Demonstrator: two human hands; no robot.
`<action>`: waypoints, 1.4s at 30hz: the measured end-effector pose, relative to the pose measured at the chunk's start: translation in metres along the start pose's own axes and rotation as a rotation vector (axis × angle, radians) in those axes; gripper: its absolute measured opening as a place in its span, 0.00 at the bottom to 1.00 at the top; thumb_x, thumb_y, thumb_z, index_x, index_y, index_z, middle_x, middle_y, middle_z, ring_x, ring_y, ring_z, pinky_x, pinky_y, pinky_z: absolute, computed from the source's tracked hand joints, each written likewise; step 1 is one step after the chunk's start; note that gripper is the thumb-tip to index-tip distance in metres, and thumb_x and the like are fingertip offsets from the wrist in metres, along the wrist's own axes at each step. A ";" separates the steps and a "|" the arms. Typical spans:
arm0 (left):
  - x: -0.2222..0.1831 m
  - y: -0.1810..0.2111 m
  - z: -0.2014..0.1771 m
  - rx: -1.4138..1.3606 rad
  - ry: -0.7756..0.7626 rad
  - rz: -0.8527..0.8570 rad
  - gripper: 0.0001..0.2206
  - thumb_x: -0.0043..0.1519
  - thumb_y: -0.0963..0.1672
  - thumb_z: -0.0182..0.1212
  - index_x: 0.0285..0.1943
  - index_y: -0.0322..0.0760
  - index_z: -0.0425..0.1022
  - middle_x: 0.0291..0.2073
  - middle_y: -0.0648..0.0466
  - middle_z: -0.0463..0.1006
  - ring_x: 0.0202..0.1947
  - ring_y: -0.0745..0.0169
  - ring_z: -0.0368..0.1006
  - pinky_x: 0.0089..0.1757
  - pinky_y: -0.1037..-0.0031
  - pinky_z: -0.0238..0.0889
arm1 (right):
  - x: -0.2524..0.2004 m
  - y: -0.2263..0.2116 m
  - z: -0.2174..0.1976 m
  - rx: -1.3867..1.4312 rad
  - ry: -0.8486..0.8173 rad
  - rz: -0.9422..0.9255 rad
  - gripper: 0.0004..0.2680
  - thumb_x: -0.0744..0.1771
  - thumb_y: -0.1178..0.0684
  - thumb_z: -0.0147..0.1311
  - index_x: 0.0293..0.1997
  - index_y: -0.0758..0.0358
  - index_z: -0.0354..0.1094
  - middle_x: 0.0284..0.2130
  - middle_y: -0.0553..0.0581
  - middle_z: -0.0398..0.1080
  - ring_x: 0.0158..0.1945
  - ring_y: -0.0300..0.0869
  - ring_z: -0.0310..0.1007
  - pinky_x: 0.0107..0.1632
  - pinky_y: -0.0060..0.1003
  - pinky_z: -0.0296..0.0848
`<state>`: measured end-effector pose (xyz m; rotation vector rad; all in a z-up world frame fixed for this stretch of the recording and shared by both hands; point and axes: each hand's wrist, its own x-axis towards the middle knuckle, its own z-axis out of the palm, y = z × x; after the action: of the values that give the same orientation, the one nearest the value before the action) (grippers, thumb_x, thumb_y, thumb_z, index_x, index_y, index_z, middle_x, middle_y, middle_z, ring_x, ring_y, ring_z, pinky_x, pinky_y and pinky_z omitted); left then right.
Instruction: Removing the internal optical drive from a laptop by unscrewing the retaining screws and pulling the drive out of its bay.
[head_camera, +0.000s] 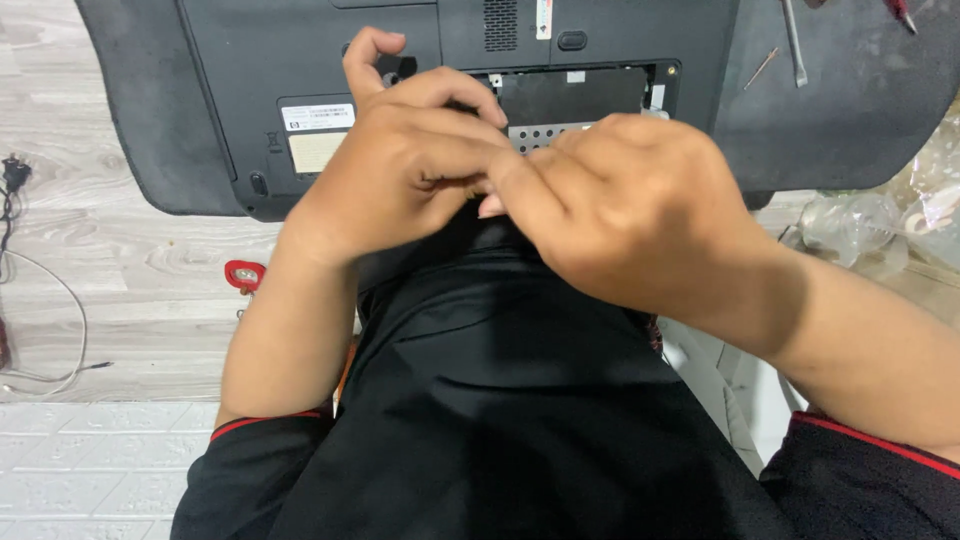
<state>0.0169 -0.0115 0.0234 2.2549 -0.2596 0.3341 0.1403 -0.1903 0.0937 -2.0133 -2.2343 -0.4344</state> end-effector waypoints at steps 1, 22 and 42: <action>0.001 -0.001 -0.001 -0.001 -0.001 0.001 0.09 0.67 0.40 0.65 0.34 0.50 0.79 0.29 0.69 0.77 0.48 0.63 0.73 0.56 0.49 0.33 | -0.001 0.000 0.003 0.000 0.000 0.001 0.13 0.77 0.46 0.50 0.34 0.51 0.67 0.23 0.42 0.65 0.28 0.33 0.68 0.36 0.26 0.67; -0.007 0.000 0.009 -0.011 0.093 -0.066 0.07 0.61 0.38 0.57 0.36 0.44 0.79 0.33 0.68 0.80 0.42 0.64 0.71 0.51 0.54 0.37 | -0.002 0.003 0.015 0.297 0.136 -0.012 0.02 0.72 0.56 0.60 0.46 0.56 0.78 0.42 0.49 0.81 0.35 0.36 0.77 0.37 0.31 0.73; 0.001 0.000 -0.001 -0.109 -0.056 -0.094 0.07 0.64 0.50 0.66 0.46 0.52 0.82 0.37 0.68 0.79 0.49 0.68 0.69 0.56 0.58 0.32 | -0.014 0.012 0.020 0.228 0.099 0.080 0.13 0.73 0.48 0.52 0.28 0.55 0.62 0.20 0.49 0.61 0.25 0.43 0.64 0.29 0.35 0.64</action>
<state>0.0175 -0.0106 0.0245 2.1631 -0.1953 0.2030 0.1556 -0.1973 0.0729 -1.9122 -2.0348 -0.2521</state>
